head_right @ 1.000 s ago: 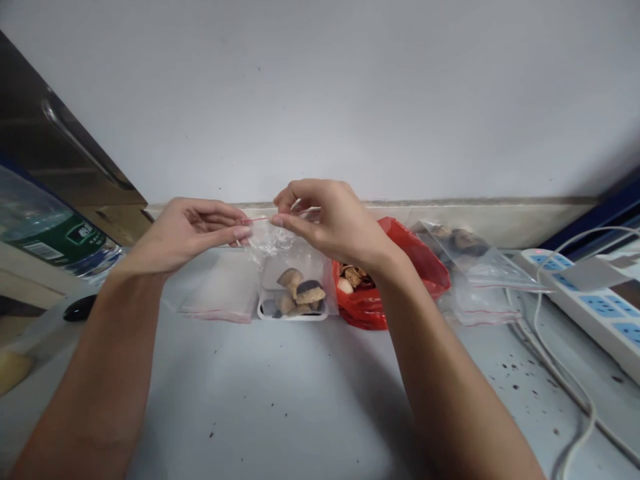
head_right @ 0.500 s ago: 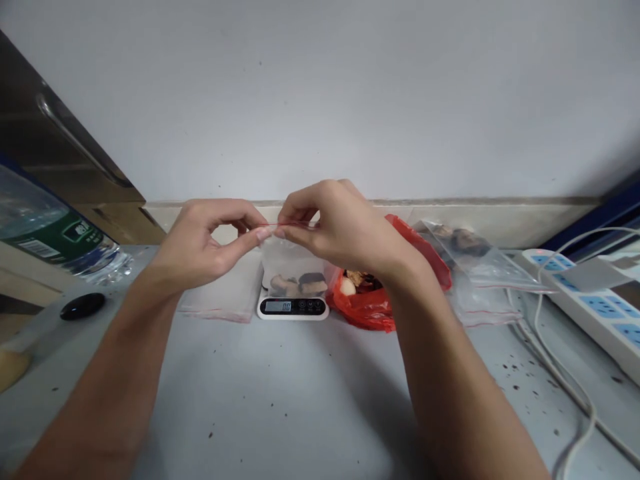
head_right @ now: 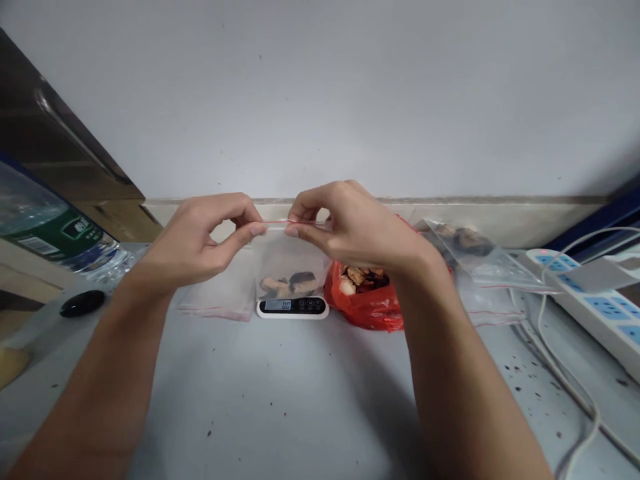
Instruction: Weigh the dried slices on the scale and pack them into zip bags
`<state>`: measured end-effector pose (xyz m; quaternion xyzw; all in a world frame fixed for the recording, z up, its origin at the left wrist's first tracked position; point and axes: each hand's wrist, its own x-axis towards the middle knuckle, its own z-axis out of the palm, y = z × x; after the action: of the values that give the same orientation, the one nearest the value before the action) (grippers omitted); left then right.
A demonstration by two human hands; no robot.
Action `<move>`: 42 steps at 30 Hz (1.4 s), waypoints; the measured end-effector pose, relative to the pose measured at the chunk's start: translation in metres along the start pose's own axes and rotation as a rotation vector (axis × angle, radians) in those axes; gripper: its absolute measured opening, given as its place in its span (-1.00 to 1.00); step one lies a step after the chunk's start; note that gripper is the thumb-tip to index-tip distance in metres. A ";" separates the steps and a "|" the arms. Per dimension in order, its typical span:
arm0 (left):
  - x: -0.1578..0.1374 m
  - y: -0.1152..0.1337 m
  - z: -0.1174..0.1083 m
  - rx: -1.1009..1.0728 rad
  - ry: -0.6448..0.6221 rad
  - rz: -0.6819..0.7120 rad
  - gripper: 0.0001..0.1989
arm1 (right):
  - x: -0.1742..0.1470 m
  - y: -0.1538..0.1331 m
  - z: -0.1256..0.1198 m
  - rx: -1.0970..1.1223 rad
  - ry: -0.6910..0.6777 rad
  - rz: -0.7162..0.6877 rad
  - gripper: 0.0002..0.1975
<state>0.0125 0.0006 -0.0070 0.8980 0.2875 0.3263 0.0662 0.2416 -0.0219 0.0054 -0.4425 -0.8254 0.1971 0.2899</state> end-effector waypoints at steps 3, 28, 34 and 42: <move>-0.001 -0.002 -0.009 0.050 -0.008 -0.053 -0.76 | -0.004 0.011 -0.009 0.003 0.019 0.018 -0.72; 0.027 0.056 0.037 0.188 0.486 0.368 -0.94 | -0.047 0.013 -0.051 -0.146 -0.020 0.161 -0.76; 0.034 0.071 0.070 -0.040 -0.158 0.154 -0.81 | -0.116 0.060 -0.084 -0.306 0.834 0.075 -0.72; 0.042 0.057 0.107 0.089 -0.423 -0.012 -0.80 | -0.172 0.120 -0.068 -0.382 0.147 0.338 -0.57</move>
<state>0.1323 -0.0154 -0.0498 0.9468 0.2867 0.1172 0.0875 0.4359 -0.0993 -0.0655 -0.6341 -0.7387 0.0505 0.2231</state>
